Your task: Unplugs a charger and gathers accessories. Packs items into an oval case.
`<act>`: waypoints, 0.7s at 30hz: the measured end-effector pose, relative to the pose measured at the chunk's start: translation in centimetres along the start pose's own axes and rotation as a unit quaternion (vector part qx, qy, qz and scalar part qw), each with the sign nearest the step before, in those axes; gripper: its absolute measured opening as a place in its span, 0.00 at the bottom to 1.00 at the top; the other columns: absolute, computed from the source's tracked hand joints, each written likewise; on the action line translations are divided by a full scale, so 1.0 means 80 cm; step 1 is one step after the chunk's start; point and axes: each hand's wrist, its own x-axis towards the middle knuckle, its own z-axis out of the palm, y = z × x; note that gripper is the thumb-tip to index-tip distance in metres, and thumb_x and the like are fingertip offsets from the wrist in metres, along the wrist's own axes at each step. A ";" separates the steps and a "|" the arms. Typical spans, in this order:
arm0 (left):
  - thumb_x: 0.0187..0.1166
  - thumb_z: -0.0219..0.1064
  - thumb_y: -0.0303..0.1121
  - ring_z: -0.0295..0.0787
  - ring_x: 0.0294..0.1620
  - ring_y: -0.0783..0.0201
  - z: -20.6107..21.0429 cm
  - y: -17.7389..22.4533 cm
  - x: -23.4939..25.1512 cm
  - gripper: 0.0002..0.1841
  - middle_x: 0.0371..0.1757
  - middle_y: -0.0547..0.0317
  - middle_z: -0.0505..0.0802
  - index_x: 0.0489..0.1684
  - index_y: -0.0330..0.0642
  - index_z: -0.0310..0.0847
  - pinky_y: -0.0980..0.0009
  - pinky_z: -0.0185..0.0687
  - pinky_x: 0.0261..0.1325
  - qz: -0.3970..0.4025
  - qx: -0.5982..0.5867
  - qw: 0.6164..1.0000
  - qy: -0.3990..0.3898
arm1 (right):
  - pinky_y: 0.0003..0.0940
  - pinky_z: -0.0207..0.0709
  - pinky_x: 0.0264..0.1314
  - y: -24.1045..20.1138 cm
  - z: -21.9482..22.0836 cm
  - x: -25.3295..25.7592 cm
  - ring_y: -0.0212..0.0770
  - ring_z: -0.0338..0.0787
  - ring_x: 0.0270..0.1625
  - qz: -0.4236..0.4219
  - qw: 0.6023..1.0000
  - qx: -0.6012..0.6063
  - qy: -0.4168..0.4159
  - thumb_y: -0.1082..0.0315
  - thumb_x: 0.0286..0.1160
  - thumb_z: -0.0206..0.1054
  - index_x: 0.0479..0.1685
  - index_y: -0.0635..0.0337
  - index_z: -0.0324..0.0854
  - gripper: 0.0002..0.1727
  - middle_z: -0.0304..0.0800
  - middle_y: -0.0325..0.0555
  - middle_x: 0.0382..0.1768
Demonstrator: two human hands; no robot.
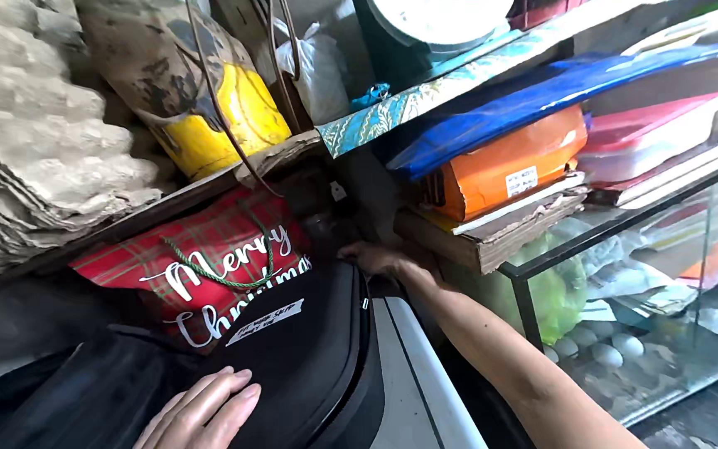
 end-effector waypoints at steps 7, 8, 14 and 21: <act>0.80 0.57 0.69 0.85 0.65 0.46 0.002 -0.001 -0.001 0.42 0.58 0.27 0.89 0.61 0.29 0.78 0.58 0.75 0.72 0.001 -0.009 1.000 0.002 | 0.48 0.77 0.71 0.004 -0.006 -0.013 0.56 0.84 0.66 -0.153 0.975 -0.101 0.122 0.79 0.76 0.67 0.55 0.70 0.87 0.11 0.85 0.65 0.61; 0.79 0.57 0.69 0.85 0.66 0.46 0.002 -0.001 -0.001 0.42 0.58 0.27 0.88 0.62 0.29 0.78 0.59 0.74 0.73 0.001 -0.011 1.000 0.003 | 0.48 0.77 0.70 0.001 -0.006 -0.017 0.54 0.84 0.63 -0.162 0.974 -0.099 0.126 0.78 0.77 0.67 0.52 0.71 0.87 0.09 0.86 0.64 0.58; 0.80 0.57 0.69 0.85 0.67 0.49 0.002 -0.001 -0.004 0.42 0.58 0.29 0.89 0.64 0.30 0.78 0.61 0.74 0.73 0.004 -0.004 1.000 0.008 | 0.22 0.70 0.27 0.000 0.007 -0.023 0.27 0.73 0.25 0.034 0.983 0.173 0.041 0.62 0.94 0.50 0.63 0.63 0.77 0.16 0.73 0.36 0.28; 0.79 0.60 0.68 0.83 0.69 0.51 0.002 0.009 0.001 0.40 0.62 0.34 0.88 0.68 0.36 0.78 0.62 0.73 0.74 -0.027 0.035 0.999 -0.009 | 0.33 0.77 0.47 -0.009 0.019 -0.032 0.35 0.81 0.41 0.010 0.989 0.075 0.124 0.59 0.92 0.56 0.59 0.65 0.84 0.19 0.86 0.49 0.43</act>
